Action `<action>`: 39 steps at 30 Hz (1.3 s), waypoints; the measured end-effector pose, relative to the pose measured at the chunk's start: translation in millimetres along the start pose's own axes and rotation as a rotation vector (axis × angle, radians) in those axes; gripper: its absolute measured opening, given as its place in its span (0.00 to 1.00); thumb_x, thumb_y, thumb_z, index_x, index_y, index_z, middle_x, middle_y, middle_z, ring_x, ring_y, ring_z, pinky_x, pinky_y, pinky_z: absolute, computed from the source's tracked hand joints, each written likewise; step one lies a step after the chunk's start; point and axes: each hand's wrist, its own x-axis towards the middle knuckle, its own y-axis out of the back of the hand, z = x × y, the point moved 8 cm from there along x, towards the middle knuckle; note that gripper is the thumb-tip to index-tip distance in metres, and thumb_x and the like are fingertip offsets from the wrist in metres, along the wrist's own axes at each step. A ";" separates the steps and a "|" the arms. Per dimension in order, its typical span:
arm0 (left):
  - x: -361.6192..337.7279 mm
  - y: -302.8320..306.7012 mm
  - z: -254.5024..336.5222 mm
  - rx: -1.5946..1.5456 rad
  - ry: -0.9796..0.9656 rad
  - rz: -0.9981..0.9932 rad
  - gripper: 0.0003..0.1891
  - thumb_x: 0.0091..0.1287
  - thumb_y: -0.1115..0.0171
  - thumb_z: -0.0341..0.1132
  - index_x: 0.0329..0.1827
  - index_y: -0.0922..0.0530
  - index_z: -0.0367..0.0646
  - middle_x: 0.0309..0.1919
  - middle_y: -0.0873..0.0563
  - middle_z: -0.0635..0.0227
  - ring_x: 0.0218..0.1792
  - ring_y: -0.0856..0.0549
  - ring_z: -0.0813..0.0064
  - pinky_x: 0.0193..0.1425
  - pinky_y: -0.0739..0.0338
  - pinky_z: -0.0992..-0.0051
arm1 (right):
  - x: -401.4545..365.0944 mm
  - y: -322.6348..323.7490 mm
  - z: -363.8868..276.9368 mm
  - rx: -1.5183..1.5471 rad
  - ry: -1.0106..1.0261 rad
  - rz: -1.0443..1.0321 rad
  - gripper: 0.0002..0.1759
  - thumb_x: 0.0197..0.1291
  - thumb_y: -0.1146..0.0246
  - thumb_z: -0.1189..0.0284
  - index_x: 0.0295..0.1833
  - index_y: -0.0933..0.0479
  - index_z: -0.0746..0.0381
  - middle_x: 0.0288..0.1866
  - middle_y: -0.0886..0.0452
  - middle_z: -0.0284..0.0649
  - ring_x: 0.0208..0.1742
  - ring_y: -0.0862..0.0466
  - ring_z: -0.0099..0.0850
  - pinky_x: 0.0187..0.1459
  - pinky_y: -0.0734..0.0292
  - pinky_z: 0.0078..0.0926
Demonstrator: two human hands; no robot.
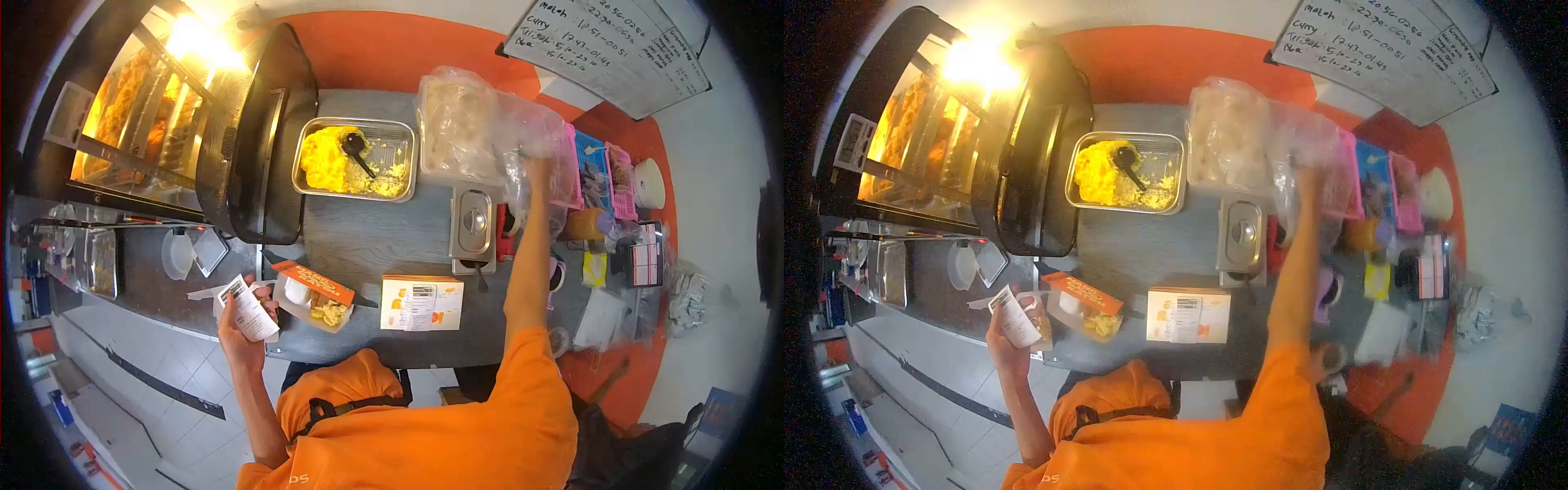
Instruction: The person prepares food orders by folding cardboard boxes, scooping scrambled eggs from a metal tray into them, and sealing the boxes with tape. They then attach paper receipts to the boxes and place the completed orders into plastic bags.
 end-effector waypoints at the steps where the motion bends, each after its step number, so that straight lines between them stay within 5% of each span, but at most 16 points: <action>1: 0.0 2.6 0.6 -0.008 -0.004 -0.004 0.28 0.85 0.57 0.48 0.73 0.29 0.32 0.47 0.10 0.54 0.39 0.09 0.63 0.42 0.12 0.68 | 0.5 11.5 -4.5 0.024 0.017 0.020 0.21 0.65 0.34 0.57 0.51 0.11 0.62 0.49 0.10 0.53 0.49 0.11 0.49 0.55 0.20 0.39; 6: -0.8 10.6 -4.3 -0.013 0.035 -0.026 0.28 0.85 0.57 0.48 0.73 0.29 0.32 0.47 0.10 0.53 0.39 0.09 0.62 0.43 0.12 0.67 | -20.9 86.8 -23.4 0.091 0.089 0.186 0.22 0.64 0.33 0.55 0.51 0.11 0.62 0.48 0.10 0.54 0.49 0.11 0.49 0.55 0.21 0.40; 9: -7.2 1.8 -3.2 0.017 0.034 -0.072 0.27 0.85 0.58 0.48 0.72 0.28 0.33 0.47 0.10 0.53 0.39 0.09 0.63 0.43 0.12 0.68 | -44.7 125.2 -39.2 0.105 -0.147 0.277 0.24 0.64 0.33 0.52 0.52 0.11 0.61 0.48 0.10 0.54 0.49 0.11 0.49 0.55 0.21 0.40; 12: -12.4 -1.0 -0.9 0.041 0.019 -0.128 0.27 0.85 0.58 0.48 0.71 0.27 0.33 0.47 0.10 0.53 0.39 0.08 0.63 0.43 0.12 0.69 | -32.9 123.9 8.5 -0.271 0.047 0.125 0.23 0.65 0.32 0.52 0.53 0.10 0.59 0.48 0.10 0.53 0.48 0.11 0.46 0.54 0.20 0.39; 15: -17.2 4.9 2.6 0.027 0.021 -0.159 0.27 0.85 0.58 0.49 0.70 0.27 0.33 0.46 0.10 0.53 0.39 0.08 0.64 0.43 0.12 0.69 | -32.5 138.4 12.6 -0.142 -0.140 0.099 0.21 0.65 0.31 0.55 0.53 0.10 0.60 0.47 0.09 0.51 0.48 0.10 0.43 0.52 0.19 0.39; 18: -24.9 16.8 5.9 0.041 0.018 -0.151 0.27 0.85 0.58 0.49 0.70 0.27 0.33 0.46 0.10 0.53 0.39 0.08 0.64 0.43 0.12 0.68 | -19.2 110.2 -3.0 -0.274 0.287 -0.100 0.19 0.65 0.31 0.56 0.50 0.10 0.60 0.45 0.08 0.47 0.46 0.10 0.38 0.50 0.19 0.39; 21: -25.1 31.6 6.5 0.052 0.022 -0.160 0.27 0.85 0.57 0.48 0.70 0.27 0.33 0.45 0.10 0.54 0.39 0.08 0.64 0.45 0.12 0.67 | -8.4 95.3 11.0 -0.085 0.133 -0.409 0.22 0.63 0.29 0.57 0.55 0.12 0.60 0.50 0.09 0.48 0.49 0.12 0.34 0.51 0.20 0.37; 24: -28.0 47.5 8.1 0.016 0.022 -0.185 0.27 0.85 0.57 0.48 0.70 0.27 0.34 0.46 0.10 0.54 0.41 0.08 0.63 0.47 0.12 0.65 | -8.8 98.3 52.3 0.155 -0.479 -0.134 0.28 0.61 0.26 0.56 0.63 0.16 0.60 0.57 0.11 0.50 0.55 0.14 0.34 0.55 0.22 0.34; 28: -25.9 64.6 11.5 0.010 -0.015 -0.165 0.27 0.84 0.56 0.49 0.71 0.28 0.34 0.50 0.11 0.54 0.44 0.08 0.61 0.53 0.12 0.62 | -15.5 103.4 25.3 -0.151 -0.139 0.001 0.29 0.60 0.30 0.65 0.67 0.20 0.63 0.62 0.15 0.52 0.63 0.18 0.39 0.64 0.27 0.35; 34: -31.9 56.0 31.0 -0.046 0.005 -0.187 0.26 0.84 0.58 0.46 0.71 0.27 0.34 0.50 0.10 0.52 0.46 0.08 0.64 0.52 0.11 0.67 | -8.9 64.7 40.0 -0.198 0.611 -0.246 0.32 0.59 0.40 0.85 0.72 0.27 0.69 0.70 0.22 0.54 0.74 0.25 0.45 0.78 0.35 0.37; 39: -36.2 40.1 37.5 0.021 -0.005 -0.180 0.26 0.85 0.61 0.46 0.71 0.27 0.34 0.48 0.10 0.52 0.43 0.07 0.63 0.47 0.11 0.68 | 19.0 44.1 25.7 -0.358 0.307 -0.386 0.30 0.59 0.39 0.81 0.70 0.26 0.69 0.67 0.20 0.52 0.70 0.23 0.43 0.74 0.33 0.37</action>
